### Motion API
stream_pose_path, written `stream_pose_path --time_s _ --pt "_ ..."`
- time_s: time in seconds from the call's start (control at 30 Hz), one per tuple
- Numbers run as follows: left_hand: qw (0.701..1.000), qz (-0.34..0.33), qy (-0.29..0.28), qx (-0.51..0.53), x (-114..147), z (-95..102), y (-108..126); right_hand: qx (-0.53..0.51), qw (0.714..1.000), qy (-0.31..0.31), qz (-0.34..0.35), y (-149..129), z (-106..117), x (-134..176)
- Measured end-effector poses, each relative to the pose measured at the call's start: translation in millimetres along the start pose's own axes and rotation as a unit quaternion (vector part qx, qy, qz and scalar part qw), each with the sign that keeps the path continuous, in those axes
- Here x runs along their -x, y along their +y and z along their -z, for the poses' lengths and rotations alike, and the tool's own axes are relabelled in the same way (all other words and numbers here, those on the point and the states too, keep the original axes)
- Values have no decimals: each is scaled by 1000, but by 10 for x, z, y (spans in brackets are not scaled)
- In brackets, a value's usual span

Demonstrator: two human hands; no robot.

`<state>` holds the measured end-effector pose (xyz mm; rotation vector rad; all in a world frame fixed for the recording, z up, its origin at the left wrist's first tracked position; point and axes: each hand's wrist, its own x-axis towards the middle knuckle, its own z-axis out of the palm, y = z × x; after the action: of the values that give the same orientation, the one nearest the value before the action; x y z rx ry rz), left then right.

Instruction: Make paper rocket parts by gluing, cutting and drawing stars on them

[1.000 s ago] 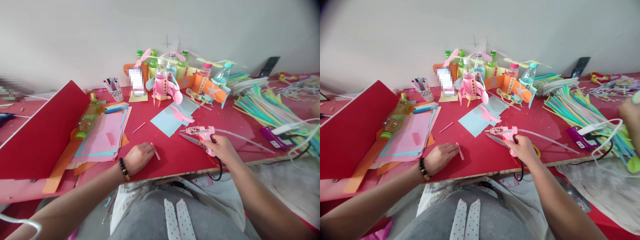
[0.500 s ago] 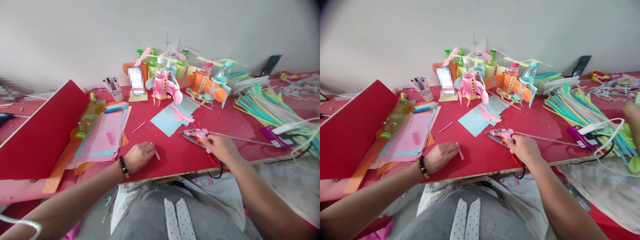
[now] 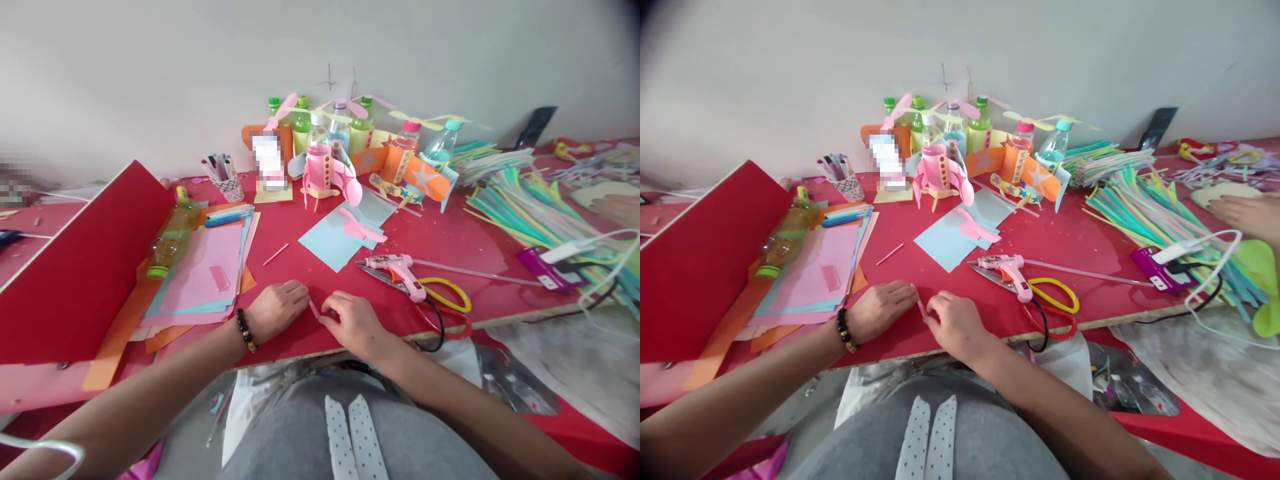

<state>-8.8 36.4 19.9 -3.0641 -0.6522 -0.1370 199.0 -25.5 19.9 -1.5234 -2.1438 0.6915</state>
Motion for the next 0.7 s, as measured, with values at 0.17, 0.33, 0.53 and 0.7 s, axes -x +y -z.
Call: stream_pose_path --time_s 0.17,0.33,0.53,0.7 --pt "1000 -26 -7 -7 -35 19 -45 52 998 -22 -24 -29 -127 -146" --pt "999 -38 -14 3 -65 15 -100 77 996 -26 -41 -46 -156 -185" --pt "999 -38 -9 35 -147 34 -181 99 993 -30 -53 -36 -159 -220" --pt "991 2 -8 132 -247 86 -275 96 993 -43 -60 -45 -140 -241"
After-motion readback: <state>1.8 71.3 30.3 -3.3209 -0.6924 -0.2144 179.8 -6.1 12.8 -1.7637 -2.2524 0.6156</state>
